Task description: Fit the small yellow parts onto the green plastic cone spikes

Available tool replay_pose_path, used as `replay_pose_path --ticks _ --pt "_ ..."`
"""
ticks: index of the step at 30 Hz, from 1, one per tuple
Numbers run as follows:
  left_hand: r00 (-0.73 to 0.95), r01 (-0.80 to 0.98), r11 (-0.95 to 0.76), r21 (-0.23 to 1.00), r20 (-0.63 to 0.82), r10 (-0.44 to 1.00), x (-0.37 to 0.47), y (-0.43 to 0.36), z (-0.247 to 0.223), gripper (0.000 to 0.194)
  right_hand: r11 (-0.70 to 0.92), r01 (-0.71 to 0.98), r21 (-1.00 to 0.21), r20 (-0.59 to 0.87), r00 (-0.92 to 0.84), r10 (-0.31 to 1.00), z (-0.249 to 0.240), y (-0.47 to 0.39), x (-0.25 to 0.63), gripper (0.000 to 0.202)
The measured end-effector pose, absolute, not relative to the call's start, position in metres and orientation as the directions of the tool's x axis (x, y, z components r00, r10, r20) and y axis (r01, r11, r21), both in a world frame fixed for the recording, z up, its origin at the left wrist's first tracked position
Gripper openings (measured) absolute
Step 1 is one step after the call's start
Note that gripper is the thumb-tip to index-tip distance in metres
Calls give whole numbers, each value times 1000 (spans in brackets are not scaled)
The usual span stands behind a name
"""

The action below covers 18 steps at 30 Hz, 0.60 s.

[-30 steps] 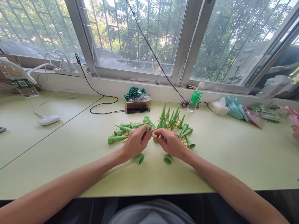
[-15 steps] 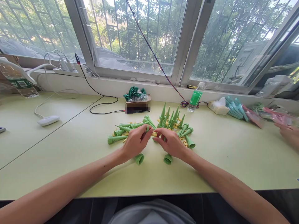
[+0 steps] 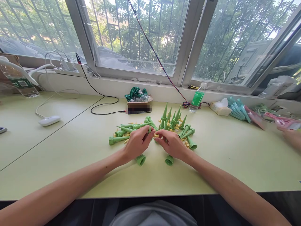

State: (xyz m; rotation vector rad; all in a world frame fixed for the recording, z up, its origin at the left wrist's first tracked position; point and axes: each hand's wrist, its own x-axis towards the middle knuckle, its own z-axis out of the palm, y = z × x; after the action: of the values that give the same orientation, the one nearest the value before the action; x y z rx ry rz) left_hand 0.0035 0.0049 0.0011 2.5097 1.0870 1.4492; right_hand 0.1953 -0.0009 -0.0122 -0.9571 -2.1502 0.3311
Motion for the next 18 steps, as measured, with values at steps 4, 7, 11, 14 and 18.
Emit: replay_pose_path --ticks 4,7,11,14,18 --pt "311 557 -745 368 739 598 4 5 1 20 702 503 -505 557 -431 710 -15 1 195 13" --pt "314 558 -746 365 739 596 3 6 0 21 708 507 -491 562 -437 703 -16 2 195 11" --pt "334 545 -757 359 736 589 2 7 -2 19 702 526 -479 533 -461 709 -15 2 195 22" --pt "349 533 -768 356 734 583 2 6 -2 18 698 527 -485 522 -466 715 -13 1 195 26" --pt "331 541 -762 357 742 582 3 6 -1 18 695 525 -491 540 -443 716 -13 1 195 12"
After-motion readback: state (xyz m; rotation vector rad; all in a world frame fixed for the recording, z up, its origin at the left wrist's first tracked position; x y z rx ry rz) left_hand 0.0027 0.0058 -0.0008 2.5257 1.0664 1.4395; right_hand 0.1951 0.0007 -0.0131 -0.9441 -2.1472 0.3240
